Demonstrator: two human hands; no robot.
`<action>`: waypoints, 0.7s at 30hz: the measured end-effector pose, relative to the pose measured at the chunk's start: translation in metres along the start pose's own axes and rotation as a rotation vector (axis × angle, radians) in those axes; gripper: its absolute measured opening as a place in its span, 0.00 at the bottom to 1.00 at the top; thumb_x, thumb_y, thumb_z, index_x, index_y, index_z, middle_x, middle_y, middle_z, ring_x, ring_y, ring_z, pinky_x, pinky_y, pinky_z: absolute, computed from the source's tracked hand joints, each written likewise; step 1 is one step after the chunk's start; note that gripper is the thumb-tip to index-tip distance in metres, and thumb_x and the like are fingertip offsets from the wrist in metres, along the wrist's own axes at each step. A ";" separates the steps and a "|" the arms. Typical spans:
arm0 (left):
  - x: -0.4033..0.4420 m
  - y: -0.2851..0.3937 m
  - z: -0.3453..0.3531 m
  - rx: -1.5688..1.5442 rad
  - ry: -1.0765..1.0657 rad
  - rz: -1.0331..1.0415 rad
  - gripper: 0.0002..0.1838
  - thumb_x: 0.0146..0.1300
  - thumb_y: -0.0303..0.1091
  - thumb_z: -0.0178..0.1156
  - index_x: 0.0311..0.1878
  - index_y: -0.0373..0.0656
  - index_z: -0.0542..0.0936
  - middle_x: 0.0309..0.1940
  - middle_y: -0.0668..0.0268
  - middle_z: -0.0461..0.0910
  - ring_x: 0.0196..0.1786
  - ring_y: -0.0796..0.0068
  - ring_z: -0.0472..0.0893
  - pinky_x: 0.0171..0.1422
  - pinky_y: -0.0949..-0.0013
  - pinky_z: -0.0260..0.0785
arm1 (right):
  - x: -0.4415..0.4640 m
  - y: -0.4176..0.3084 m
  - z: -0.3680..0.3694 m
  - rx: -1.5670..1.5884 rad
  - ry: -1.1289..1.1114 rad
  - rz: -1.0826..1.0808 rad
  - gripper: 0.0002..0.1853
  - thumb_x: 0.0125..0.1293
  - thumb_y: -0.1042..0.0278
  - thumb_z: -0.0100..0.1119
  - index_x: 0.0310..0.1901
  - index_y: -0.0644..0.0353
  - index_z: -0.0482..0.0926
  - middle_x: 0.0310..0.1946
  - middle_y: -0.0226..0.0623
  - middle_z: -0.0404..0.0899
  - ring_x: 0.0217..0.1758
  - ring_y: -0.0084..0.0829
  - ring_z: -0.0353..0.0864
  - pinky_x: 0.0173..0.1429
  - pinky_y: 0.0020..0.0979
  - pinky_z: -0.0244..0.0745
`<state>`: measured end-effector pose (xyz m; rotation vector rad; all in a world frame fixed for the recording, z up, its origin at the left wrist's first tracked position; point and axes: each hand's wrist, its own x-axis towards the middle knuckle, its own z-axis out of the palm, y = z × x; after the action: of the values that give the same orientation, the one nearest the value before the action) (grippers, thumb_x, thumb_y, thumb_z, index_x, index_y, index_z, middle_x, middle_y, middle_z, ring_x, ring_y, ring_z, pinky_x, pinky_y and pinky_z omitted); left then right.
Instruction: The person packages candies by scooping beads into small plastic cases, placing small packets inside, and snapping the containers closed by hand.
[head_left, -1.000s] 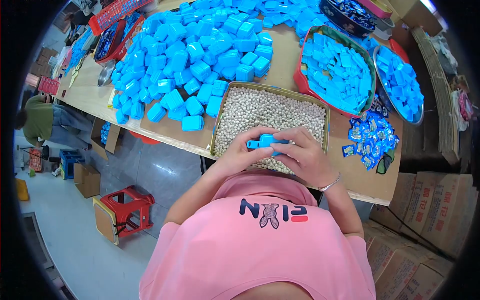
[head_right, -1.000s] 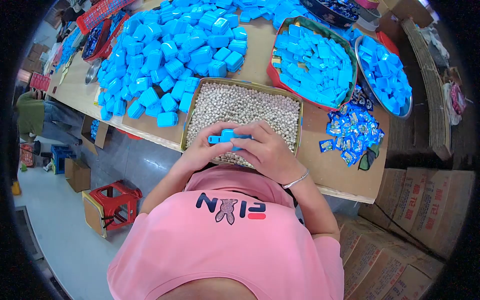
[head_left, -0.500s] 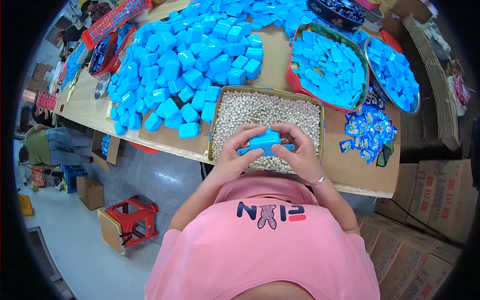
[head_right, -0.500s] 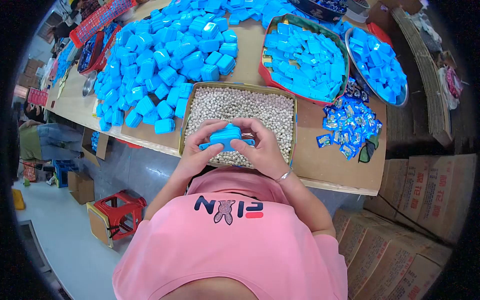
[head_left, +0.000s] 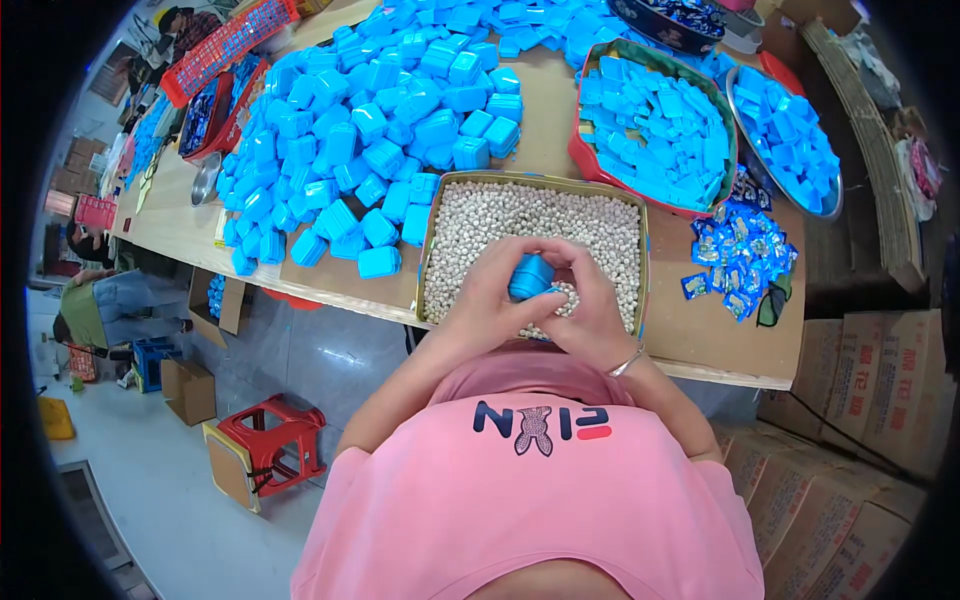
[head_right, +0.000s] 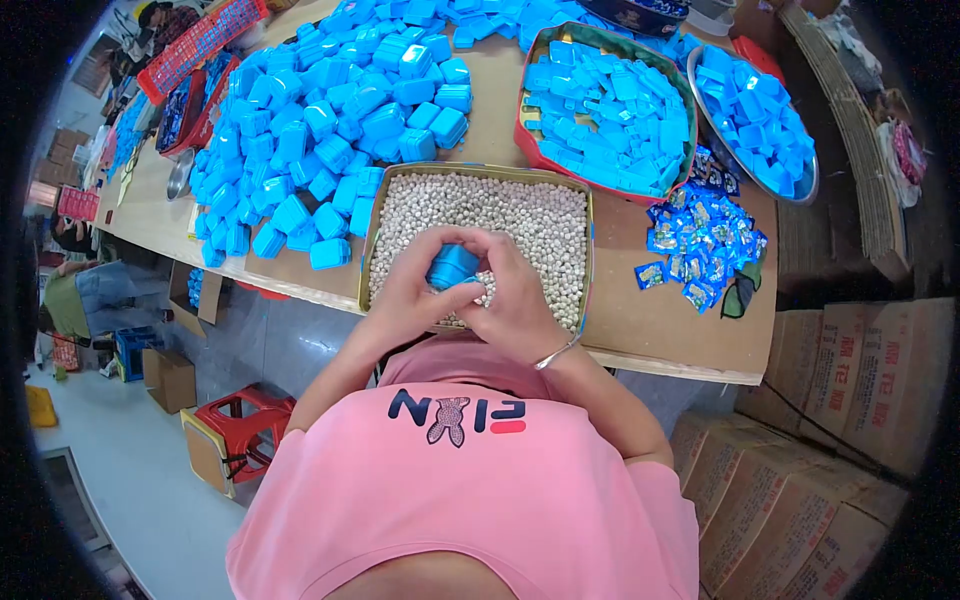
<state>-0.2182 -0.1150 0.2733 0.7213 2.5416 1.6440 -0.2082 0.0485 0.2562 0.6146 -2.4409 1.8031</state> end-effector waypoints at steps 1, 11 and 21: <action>0.000 0.000 -0.001 0.003 -0.005 0.000 0.25 0.55 0.25 0.62 0.58 0.39 0.71 0.49 0.60 0.76 0.48 0.70 0.75 0.54 0.68 0.67 | 0.000 0.000 0.000 0.003 0.005 0.001 0.36 0.46 0.82 0.67 0.61 0.60 0.68 0.51 0.38 0.73 0.50 0.32 0.75 0.56 0.31 0.73; -0.017 -0.004 0.021 -0.371 0.129 -0.286 0.24 0.52 0.26 0.63 0.54 0.39 0.71 0.47 0.60 0.77 0.44 0.72 0.75 0.51 0.71 0.67 | -0.008 0.001 0.006 0.019 0.083 -0.075 0.27 0.45 0.78 0.68 0.49 0.60 0.70 0.42 0.37 0.74 0.43 0.32 0.76 0.48 0.29 0.74; -0.008 -0.005 -0.004 -0.279 0.176 -0.092 0.27 0.51 0.24 0.64 0.57 0.37 0.71 0.46 0.57 0.78 0.44 0.68 0.78 0.48 0.71 0.71 | -0.003 0.011 0.018 0.340 0.158 0.091 0.25 0.45 0.78 0.68 0.47 0.59 0.70 0.41 0.35 0.73 0.43 0.32 0.75 0.48 0.28 0.73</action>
<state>-0.2135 -0.1232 0.2685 0.4483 2.3367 2.0536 -0.2053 0.0355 0.2396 0.3628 -2.1105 2.2311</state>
